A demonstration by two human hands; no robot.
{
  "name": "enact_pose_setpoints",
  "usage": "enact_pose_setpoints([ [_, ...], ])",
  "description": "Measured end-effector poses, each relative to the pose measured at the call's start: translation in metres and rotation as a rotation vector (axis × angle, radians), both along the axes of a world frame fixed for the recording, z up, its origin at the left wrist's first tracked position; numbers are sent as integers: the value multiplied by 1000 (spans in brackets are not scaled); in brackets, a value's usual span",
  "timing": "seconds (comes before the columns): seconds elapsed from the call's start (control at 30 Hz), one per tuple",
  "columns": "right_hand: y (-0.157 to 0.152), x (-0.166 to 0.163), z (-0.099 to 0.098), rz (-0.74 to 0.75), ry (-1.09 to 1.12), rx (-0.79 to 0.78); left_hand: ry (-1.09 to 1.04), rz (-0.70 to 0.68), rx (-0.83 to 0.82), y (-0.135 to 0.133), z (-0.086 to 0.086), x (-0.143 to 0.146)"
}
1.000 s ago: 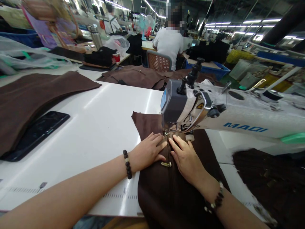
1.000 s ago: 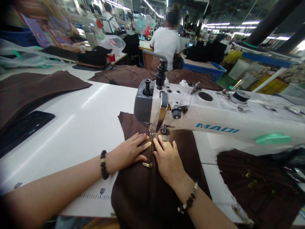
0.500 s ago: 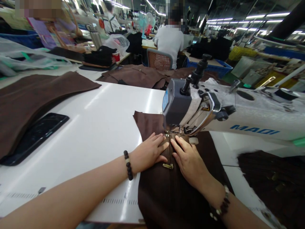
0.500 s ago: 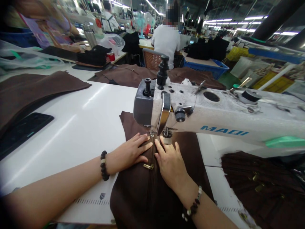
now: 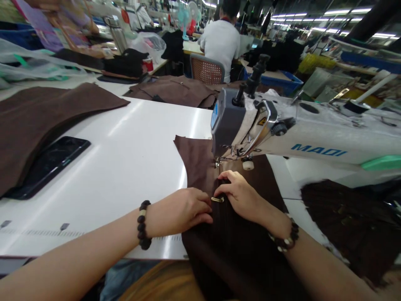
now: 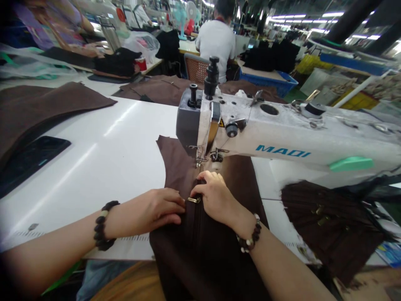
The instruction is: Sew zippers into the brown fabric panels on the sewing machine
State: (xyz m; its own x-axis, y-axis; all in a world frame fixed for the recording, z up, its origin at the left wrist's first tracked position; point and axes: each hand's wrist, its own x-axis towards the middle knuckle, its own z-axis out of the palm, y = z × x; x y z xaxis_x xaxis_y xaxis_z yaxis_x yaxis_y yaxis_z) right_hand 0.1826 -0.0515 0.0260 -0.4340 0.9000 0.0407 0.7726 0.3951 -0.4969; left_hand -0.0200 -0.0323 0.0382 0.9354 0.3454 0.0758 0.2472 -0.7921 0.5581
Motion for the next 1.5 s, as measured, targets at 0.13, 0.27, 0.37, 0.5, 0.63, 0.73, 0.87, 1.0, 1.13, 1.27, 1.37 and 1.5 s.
enact_pose_setpoints([
  [0.13, -6, 3, 0, 9, 39, -52, 5, -43, -69, -19, 10, -13],
  [0.27, -37, 23, -2, -116, 177, -17, 41, -113, -38, -28, 11, -34],
  [0.37, -79, 34, 1, -78, 214, -94, 97, -90, 149, -41, 2, -44],
  [0.5, -127, 38, 13, 107, 117, -331, 56, 26, 395, -65, -17, -36],
  [0.63, -145, 37, 23, 229, 55, -354, -256, 35, 512, -76, -23, -20],
  [0.73, -150, 30, 20, 233, 23, -300, -415, -4, 549, -72, -16, -13],
  [0.87, -153, 11, 0, 73, -7, -85, -463, -100, 400, -69, 4, -3],
  [1.0, -147, -1, -13, -122, 135, 36, -507, 16, 153, -71, 32, 12],
  [1.13, -145, 5, -16, -427, 335, -116, -702, 412, 199, -65, 38, 12],
  [1.27, -157, 14, -26, -654, 424, -142, -552, 413, 320, -67, 9, 1],
  [1.37, -165, 18, -36, -672, 406, -142, -353, 247, 405, -78, -17, 0],
  [1.5, -168, 22, -52, -697, 362, -123, -347, 210, 537, -87, -30, 9],
])
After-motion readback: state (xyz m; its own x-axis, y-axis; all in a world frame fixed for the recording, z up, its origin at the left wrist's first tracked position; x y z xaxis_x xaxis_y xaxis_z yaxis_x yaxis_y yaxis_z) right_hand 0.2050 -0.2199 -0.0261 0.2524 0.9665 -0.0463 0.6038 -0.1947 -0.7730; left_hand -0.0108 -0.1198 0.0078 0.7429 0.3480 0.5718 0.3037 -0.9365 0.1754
